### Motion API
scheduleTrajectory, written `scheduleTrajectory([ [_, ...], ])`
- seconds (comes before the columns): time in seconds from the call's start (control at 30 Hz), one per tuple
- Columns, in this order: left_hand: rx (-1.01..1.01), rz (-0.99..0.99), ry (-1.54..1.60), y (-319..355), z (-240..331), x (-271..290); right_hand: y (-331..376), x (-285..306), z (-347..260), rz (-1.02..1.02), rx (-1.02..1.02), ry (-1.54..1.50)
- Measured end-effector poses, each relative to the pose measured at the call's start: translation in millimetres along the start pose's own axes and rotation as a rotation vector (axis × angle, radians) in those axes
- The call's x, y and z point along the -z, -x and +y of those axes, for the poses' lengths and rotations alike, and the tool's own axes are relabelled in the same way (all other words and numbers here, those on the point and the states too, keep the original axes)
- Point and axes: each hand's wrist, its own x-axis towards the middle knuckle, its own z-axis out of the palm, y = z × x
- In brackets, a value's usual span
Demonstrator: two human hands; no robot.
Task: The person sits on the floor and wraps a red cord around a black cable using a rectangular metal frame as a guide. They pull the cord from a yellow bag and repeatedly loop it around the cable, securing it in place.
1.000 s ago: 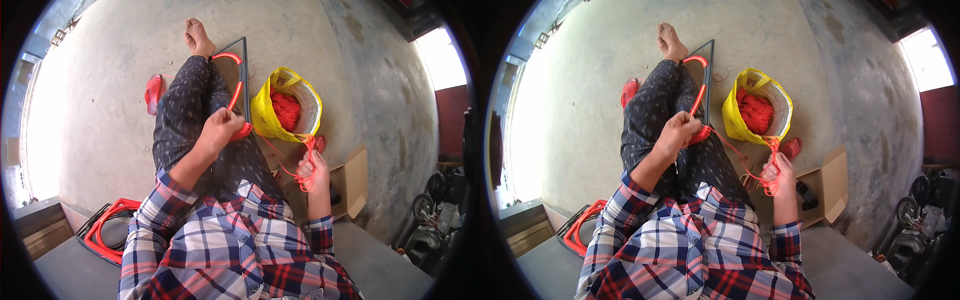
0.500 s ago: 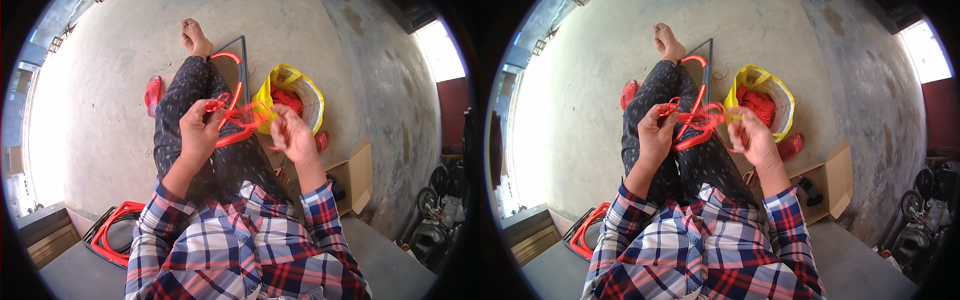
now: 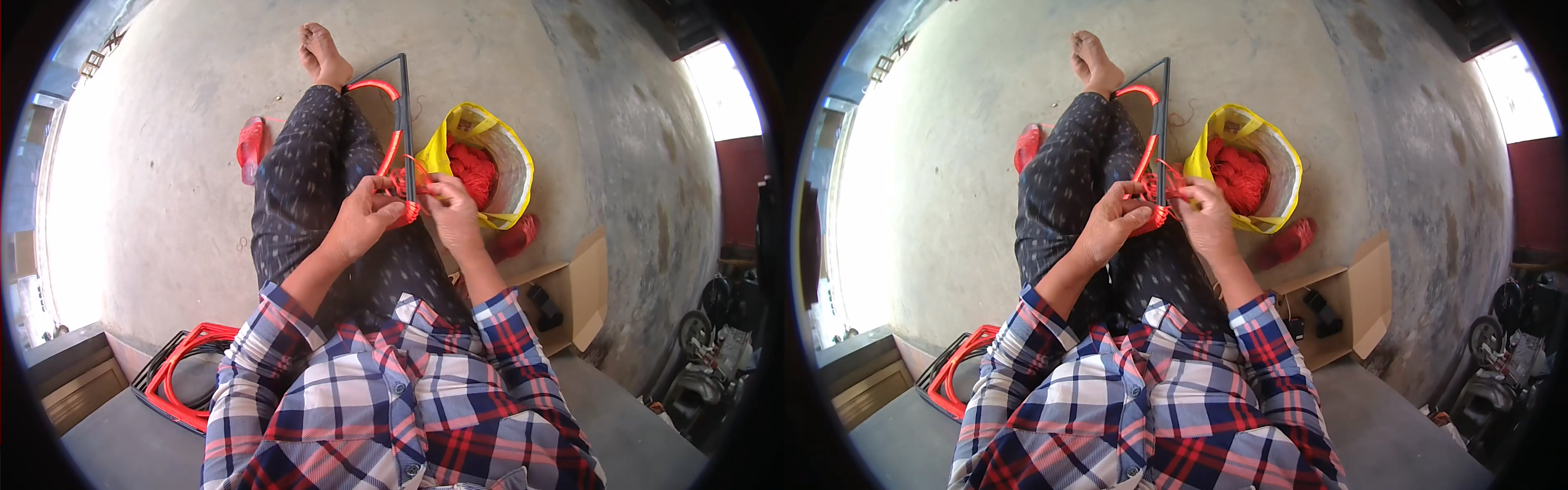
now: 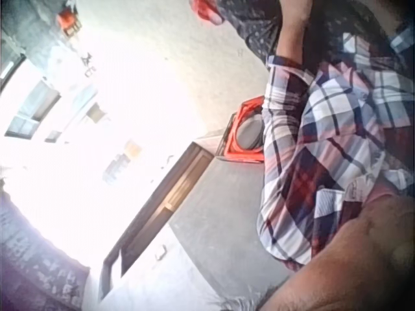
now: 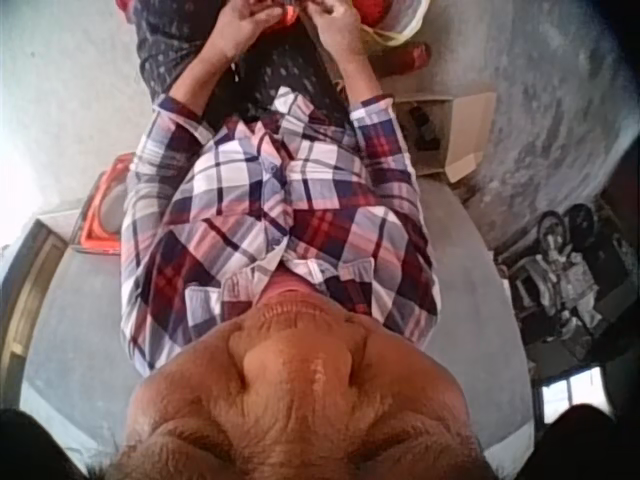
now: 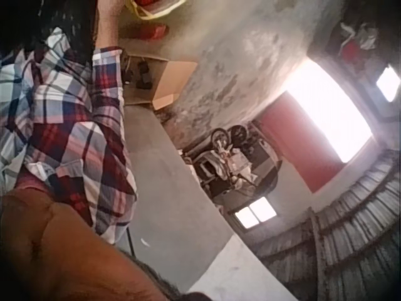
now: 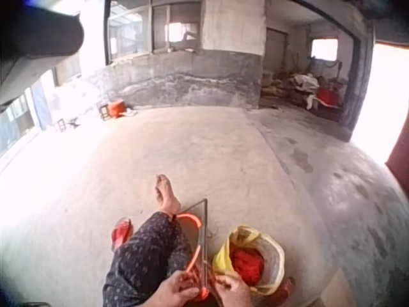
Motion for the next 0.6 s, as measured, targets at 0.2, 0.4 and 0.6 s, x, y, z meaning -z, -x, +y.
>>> scheduleTrajectory([
  [0.2,-0.065,-0.026,-0.397,13,-3,-14,23,50,-76,0.015,0.018,-0.716],
  [0.4,-0.081,0.012,-0.4,12,-8,-14,60,60,-146,-0.303,0.051,-1.159],
  [0.6,-0.082,0.027,-0.469,3,-17,-15,98,43,-182,-0.372,-0.1,-1.229],
])
